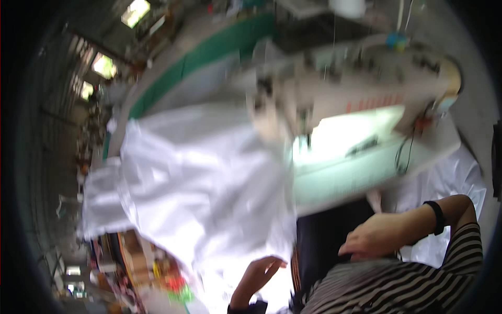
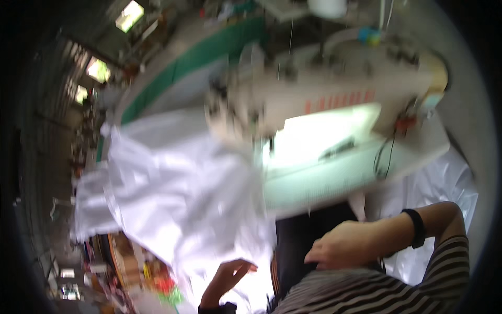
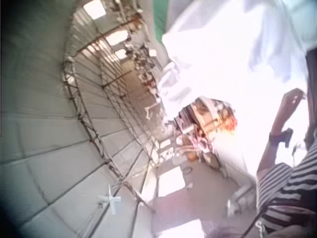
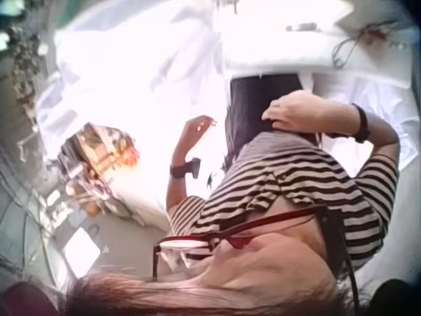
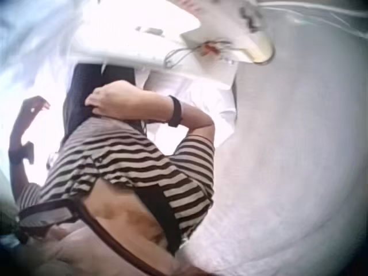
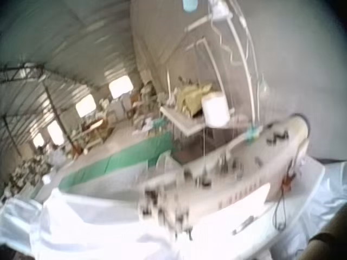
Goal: Sewing large white plastic or fabric sheets using an industrial sewing machine.
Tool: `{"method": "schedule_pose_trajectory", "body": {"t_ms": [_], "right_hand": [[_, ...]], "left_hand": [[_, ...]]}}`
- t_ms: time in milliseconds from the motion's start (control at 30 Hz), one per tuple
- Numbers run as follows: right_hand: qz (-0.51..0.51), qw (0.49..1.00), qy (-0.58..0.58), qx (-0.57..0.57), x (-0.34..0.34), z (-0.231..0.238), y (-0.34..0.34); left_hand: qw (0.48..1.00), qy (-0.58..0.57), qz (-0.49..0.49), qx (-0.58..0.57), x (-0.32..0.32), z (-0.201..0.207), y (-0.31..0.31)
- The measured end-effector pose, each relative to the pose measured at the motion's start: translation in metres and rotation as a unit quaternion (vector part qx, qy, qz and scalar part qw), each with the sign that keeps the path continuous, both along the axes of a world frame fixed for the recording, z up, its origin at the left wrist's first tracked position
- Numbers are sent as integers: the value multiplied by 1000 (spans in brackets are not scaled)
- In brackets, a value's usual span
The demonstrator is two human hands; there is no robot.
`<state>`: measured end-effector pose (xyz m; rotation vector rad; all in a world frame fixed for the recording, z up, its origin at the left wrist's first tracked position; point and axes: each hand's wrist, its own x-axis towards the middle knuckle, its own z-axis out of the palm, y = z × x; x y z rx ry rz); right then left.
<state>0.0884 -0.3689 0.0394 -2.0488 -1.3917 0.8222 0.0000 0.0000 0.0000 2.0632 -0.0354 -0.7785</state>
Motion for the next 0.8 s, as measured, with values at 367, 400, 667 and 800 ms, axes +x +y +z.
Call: {"method": "schedule_pose_trajectory", "body": {"t_ms": [367,400,667,800], "right_hand": [[-255,948,187,-36,-16,30,-10],[-252,954,160,-41,-11,42,-27],[-106,985,125,-54,0,16,-45],[-26,986,112,-119,37,33,-35]], "left_hand": [[941,269,147,-146,-87,2,29],[938,275,168,-125,-85,6,16],[883,449,123,-62,-95,-11,6],[913,398,81,-19,-53,-4,-6]]}}
